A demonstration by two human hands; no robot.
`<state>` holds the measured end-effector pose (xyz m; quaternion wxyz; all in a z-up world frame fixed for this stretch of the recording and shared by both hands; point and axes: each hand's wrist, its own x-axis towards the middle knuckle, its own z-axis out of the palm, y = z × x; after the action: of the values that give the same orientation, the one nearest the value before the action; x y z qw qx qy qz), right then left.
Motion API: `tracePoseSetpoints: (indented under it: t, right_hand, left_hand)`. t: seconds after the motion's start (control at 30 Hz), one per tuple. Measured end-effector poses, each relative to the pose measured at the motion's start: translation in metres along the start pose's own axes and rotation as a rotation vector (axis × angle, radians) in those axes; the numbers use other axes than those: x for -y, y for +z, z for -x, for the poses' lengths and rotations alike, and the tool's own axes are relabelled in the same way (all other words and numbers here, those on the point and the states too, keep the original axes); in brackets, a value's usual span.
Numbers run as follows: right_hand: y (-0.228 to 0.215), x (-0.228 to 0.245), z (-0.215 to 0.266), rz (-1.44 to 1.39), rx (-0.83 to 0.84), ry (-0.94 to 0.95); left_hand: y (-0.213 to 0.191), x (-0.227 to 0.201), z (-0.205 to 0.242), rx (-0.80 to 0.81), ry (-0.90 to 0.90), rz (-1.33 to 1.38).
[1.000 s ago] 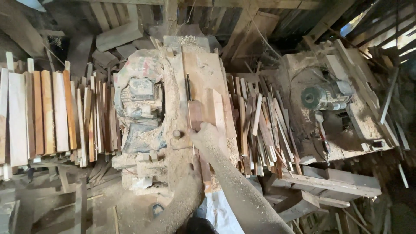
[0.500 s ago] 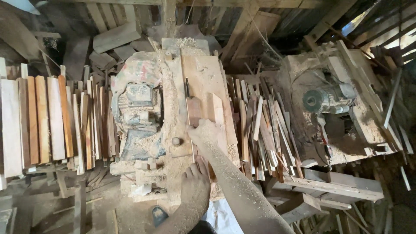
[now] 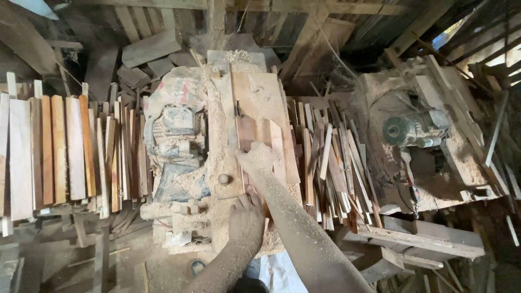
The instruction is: Feeding thin wooden strips into a woodworking machine for processing, likely planing or sanding.
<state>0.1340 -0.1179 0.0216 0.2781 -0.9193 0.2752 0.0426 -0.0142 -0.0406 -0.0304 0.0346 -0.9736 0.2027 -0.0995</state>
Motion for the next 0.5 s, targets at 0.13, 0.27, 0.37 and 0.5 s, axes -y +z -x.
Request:
tracePoseSetpoints:
  t: [0.13, 0.27, 0.37, 0.5]
  right_hand:
    - [-0.030, 0.006, 0.026, -0.012, 0.162, -0.014]
    - [-0.046, 0.002, 0.055, 0.147, 0.230, 0.000]
    - [-0.073, 0.028, 0.065, 0.094, 0.290, 0.063]
    - [-0.062, 0.024, 0.054, 0.087, 0.262, 0.086]
  left_hand:
    - [-0.014, 0.000, -0.006, 0.045, 0.027, -0.034]
    - [-0.003, -0.001, -0.013, 0.091, 0.053, 0.006]
    - [-0.007, 0.003, -0.018, 0.087, 0.039, 0.018]
    - [-0.005, 0.004, -0.025, 0.108, 0.048, 0.025]
